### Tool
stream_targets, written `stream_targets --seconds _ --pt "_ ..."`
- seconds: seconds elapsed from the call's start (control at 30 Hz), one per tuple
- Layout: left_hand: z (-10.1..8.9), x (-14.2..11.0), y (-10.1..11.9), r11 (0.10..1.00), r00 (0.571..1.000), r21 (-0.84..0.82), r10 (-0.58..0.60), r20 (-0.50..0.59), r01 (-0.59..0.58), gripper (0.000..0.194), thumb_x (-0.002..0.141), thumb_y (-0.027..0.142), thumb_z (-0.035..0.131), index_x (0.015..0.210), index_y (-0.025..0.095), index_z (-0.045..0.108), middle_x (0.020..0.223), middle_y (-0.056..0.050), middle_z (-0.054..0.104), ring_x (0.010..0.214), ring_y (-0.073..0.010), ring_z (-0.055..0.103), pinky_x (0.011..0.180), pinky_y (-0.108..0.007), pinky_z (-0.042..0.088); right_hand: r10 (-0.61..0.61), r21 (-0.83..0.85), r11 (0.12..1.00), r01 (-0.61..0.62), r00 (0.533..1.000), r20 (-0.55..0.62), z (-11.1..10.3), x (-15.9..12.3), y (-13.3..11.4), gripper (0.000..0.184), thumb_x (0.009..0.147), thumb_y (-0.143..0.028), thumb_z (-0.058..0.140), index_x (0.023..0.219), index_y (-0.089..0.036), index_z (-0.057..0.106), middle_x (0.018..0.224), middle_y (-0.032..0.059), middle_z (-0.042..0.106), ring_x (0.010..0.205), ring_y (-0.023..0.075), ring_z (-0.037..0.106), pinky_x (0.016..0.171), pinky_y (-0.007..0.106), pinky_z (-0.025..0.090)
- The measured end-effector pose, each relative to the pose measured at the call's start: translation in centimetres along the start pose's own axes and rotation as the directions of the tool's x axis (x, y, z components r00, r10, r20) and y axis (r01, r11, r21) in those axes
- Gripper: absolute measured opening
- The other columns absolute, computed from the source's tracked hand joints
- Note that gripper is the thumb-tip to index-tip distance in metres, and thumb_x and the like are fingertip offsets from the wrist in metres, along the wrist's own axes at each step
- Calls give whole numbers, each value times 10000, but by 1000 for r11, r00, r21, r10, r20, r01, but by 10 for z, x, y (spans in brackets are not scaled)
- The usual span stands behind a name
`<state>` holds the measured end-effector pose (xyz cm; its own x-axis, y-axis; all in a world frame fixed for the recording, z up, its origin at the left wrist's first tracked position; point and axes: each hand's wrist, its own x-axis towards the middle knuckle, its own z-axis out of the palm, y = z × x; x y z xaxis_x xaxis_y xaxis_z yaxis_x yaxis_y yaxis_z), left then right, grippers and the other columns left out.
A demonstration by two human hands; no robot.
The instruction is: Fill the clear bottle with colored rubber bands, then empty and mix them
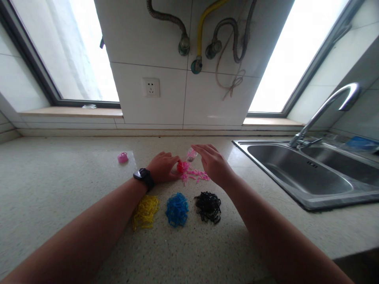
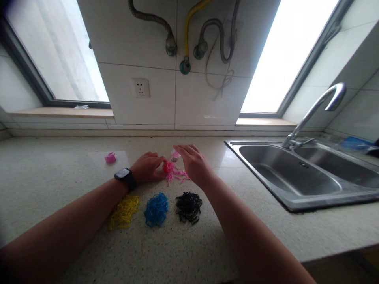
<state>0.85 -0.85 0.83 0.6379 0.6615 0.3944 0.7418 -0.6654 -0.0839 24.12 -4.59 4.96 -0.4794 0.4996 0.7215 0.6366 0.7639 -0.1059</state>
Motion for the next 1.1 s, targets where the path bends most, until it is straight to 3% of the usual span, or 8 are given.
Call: stream_targets --seconds 0.2,0.37,0.5,0.67,0.93,1.1 --pt "-3 0 1 999 1000 -43 -17 9 18 481 760 598 632 1013 188 627 818 -82 636 785 -234 581 777 -359 402 60 7 998 -60 998 -2 -2 0 -2 535 870 9 385 1338 -205 534 1231 77 636 1156 200 545 1018 411 466" --pt "-1 -1 -1 994 998 -91 -56 -18 54 427 775 547 637 1006 188 633 767 -56 612 735 -211 564 761 -342 403 162 -21 986 -163 985 -58 -4 -1 6 390 890 -75 436 1229 -192 590 1125 103 645 1077 221 573 948 401 481" --pt "4 -1 -5 968 994 -234 -102 -30 93 406 800 521 621 1040 193 621 698 -3 559 655 -165 507 667 -296 372 292 -95 954 -283 951 100 -1 -8 18 249 870 -151 522 1086 -169 644 1058 104 657 962 209 604 869 361 484" --pt "9 0 -13 837 972 -510 -235 -8 198 390 858 553 533 960 179 576 639 48 454 564 -110 399 537 -244 274 385 -190 918 -348 895 224 2 -14 24 230 872 -211 539 1066 -176 658 1072 95 661 908 191 607 855 344 461" --pt "10 0 -12 785 957 -582 -288 -41 211 368 860 507 546 1028 182 580 632 57 434 565 -101 392 543 -236 260 402 -238 909 -342 872 279 -1 -12 18 244 885 -255 532 1089 -200 654 1087 86 664 919 196 616 853 341 455" --pt "7 -1 -12 799 948 -557 -311 -64 225 425 853 510 557 1128 186 575 622 63 412 560 -102 386 540 -234 263 436 -291 893 -344 824 362 -2 -14 19 240 880 -278 552 1083 -204 656 1079 95 675 962 227 629 822 337 462"
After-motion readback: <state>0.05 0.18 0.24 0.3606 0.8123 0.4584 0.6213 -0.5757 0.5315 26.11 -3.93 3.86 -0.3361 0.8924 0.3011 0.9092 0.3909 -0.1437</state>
